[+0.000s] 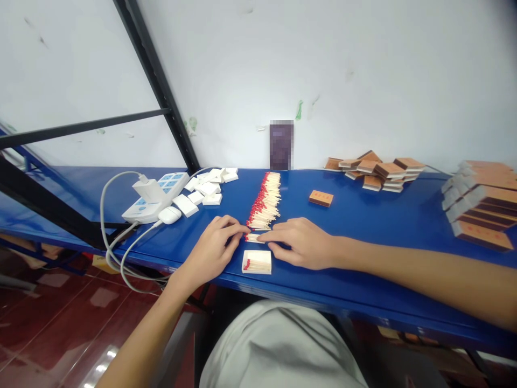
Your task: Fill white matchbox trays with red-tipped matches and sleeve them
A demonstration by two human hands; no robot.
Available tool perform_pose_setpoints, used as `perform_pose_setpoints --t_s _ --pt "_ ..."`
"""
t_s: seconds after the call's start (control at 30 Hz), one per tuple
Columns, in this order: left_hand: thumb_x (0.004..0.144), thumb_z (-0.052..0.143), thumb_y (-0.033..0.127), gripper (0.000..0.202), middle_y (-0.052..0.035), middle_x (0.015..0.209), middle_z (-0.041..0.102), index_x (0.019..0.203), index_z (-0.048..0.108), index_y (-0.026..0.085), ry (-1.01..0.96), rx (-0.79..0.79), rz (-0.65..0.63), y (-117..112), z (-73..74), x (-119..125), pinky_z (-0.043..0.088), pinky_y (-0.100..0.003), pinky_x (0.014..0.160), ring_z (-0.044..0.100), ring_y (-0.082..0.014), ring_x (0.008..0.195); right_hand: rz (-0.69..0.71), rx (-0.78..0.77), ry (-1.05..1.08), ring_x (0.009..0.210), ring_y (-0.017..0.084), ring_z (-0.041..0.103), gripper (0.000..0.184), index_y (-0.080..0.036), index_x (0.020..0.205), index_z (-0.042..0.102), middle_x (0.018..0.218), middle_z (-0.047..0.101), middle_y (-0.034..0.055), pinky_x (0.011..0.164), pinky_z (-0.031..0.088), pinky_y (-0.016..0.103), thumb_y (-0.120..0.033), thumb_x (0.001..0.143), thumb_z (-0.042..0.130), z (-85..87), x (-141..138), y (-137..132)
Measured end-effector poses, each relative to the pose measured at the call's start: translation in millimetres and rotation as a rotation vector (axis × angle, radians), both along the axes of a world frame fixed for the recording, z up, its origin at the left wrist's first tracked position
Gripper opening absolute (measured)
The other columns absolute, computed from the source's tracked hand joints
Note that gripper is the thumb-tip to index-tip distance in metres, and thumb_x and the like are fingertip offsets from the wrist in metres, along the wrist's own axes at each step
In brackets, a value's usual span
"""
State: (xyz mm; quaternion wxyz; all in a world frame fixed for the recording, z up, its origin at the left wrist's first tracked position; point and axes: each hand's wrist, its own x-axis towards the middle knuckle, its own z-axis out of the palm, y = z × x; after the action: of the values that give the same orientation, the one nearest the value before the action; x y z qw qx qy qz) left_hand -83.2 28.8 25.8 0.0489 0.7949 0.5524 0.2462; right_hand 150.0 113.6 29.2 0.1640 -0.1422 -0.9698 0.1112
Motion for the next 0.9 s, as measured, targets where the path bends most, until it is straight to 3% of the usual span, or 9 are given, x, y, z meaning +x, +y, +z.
perform_pose_setpoints --t_s 0.3,0.47,0.63,0.9 --pt "0.102 0.036 0.023 0.035 -0.0071 0.109 0.061 0.118 0.067 0.025 0.010 0.005 -0.006 0.1 -0.7 -0.4 0.045 -0.040 0.090 0.054 -0.0228 0.096 0.001 -0.012 -0.023 0.081 0.017 0.068 0.035 -0.022 0.123 0.068 0.100 0.075 0.0052 0.071 0.043 0.028 -0.025 0.096 0.046 0.9 0.4 -0.9" --pt "0.100 0.036 0.017 0.035 -0.0066 0.110 0.061 0.114 0.068 0.024 0.016 -0.008 -0.017 0.0 0.8 0.1 0.044 -0.040 0.091 0.054 -0.0230 0.098 -0.167 0.001 -0.029 0.097 0.022 0.069 0.038 -0.025 0.131 0.061 0.112 0.074 0.0048 0.078 0.045 0.031 -0.029 0.096 0.046 -1.1 -0.3 -3.1" --pt "0.099 0.036 0.015 0.036 -0.0059 0.110 0.060 0.111 0.069 0.024 0.010 -0.022 -0.023 -0.7 2.3 1.1 0.043 -0.039 0.092 0.055 -0.0228 0.098 -0.200 0.008 -0.065 0.098 0.023 0.069 0.035 -0.026 0.125 0.064 0.112 0.074 0.0045 0.077 0.045 0.031 -0.030 0.095 0.047 -1.5 -0.9 -3.3" --pt "0.102 0.036 0.019 0.037 -0.0071 0.113 0.058 0.130 0.059 0.025 0.008 0.002 0.026 -1.0 -0.9 0.0 0.042 -0.040 0.094 0.051 -0.0239 0.101 -0.180 -0.006 -0.062 0.100 0.024 0.069 0.032 -0.022 0.117 0.068 0.115 0.073 0.0070 0.082 0.047 0.033 -0.029 0.094 0.046 1.3 -1.3 -4.0"
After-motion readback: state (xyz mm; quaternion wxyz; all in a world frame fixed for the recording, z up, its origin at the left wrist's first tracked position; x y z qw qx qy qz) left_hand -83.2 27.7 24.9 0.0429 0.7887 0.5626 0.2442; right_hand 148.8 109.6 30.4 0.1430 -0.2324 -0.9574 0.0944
